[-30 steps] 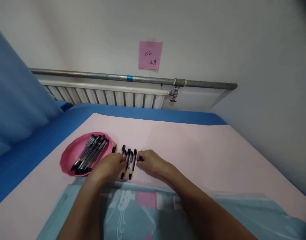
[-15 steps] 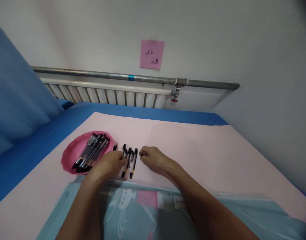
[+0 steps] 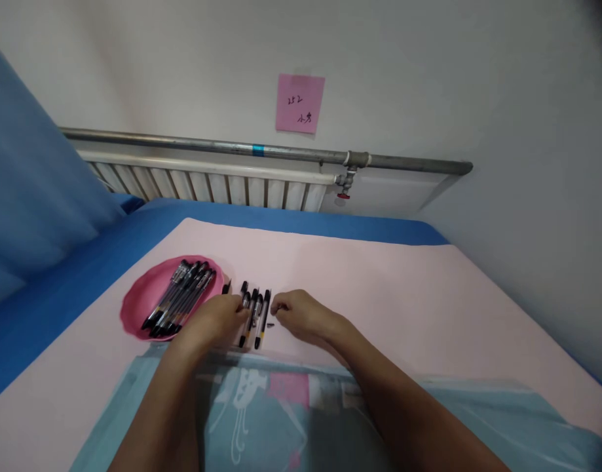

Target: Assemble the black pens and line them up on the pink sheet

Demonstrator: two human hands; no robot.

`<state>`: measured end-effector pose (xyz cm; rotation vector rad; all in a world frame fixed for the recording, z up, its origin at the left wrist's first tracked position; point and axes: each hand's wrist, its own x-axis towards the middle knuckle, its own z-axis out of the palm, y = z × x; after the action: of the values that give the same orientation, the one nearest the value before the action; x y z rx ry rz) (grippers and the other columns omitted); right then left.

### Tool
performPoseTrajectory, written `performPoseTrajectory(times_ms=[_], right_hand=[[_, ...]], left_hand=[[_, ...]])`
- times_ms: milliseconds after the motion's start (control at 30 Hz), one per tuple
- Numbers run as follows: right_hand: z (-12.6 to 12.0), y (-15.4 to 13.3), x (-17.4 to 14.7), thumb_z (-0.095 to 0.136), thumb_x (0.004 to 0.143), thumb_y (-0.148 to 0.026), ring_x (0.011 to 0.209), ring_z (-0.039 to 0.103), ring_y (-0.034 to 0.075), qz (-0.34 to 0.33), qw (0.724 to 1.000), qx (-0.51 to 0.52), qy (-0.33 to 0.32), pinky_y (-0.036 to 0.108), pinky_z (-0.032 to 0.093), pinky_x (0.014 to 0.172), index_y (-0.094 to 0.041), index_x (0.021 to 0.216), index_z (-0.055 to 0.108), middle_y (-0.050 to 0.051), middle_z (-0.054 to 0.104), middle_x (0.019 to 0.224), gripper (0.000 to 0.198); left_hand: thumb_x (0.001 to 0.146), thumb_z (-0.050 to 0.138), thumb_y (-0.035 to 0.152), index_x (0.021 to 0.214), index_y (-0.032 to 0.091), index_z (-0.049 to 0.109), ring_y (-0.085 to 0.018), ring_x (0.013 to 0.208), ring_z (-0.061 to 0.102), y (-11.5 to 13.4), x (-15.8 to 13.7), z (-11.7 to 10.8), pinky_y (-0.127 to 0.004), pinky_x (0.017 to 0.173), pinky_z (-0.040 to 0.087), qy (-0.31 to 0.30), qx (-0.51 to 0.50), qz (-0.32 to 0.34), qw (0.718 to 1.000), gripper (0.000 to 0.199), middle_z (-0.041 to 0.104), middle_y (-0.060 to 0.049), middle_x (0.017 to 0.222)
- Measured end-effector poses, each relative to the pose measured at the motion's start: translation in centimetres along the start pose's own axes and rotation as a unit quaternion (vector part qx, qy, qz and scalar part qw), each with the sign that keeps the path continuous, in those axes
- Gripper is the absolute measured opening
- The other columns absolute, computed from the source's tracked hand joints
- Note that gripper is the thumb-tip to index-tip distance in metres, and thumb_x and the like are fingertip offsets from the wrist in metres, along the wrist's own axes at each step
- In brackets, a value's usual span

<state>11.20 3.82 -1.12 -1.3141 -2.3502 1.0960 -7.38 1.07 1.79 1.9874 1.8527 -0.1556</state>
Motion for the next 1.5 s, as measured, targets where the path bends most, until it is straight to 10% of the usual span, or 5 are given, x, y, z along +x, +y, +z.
performPoseTrajectory(times_ms=[433, 833, 1500], right_hand=[[-0.8, 0.1, 0.1, 0.052, 0.068, -0.014, 0.087, 0.054, 0.018, -0.001, 0.998, -0.043, 0.049, 0.027, 0.04, 0.074, -0.016, 0.114, 0.055, 0.009, 0.06, 0.103, 0.046], [-2.0, -1.0, -0.5, 0.054, 0.063, -0.009, 0.07, 0.052, 0.013, -0.007, 1.0, -0.014, -0.015, 0.022, 0.037, 0.06, -0.017, 0.095, 0.062, 0.003, 0.061, 0.082, 0.034], [-0.1, -0.4, 0.3, 0.052, 0.069, -0.012, 0.062, 0.043, 0.01, -0.029, 0.997, -0.052, 0.057, 0.021, 0.026, 0.054, -0.016, 0.074, 0.054, 0.0, 0.053, 0.07, 0.007]], left_hand=[[0.078, 0.037, 0.032, 0.077, 0.017, 0.061, -0.017, 0.067, 0.057, 0.2, -0.3, -0.2, -0.025, 0.054, 0.032, 0.01, -0.016, -0.004, 1.0, 0.028, 0.066, -0.007, 0.075], [0.078, 0.038, 0.032, 0.079, 0.017, 0.061, -0.017, 0.069, 0.059, 0.3, -0.2, -0.2, -0.025, 0.055, 0.033, 0.0, -0.011, -0.012, 1.0, 0.028, 0.066, -0.009, 0.079], [0.08, 0.039, 0.034, 0.081, 0.018, 0.061, -0.019, 0.073, 0.061, 0.4, -0.1, 0.1, -0.025, 0.058, 0.035, 0.009, 0.003, -0.018, 1.0, 0.028, 0.068, -0.009, 0.084]])
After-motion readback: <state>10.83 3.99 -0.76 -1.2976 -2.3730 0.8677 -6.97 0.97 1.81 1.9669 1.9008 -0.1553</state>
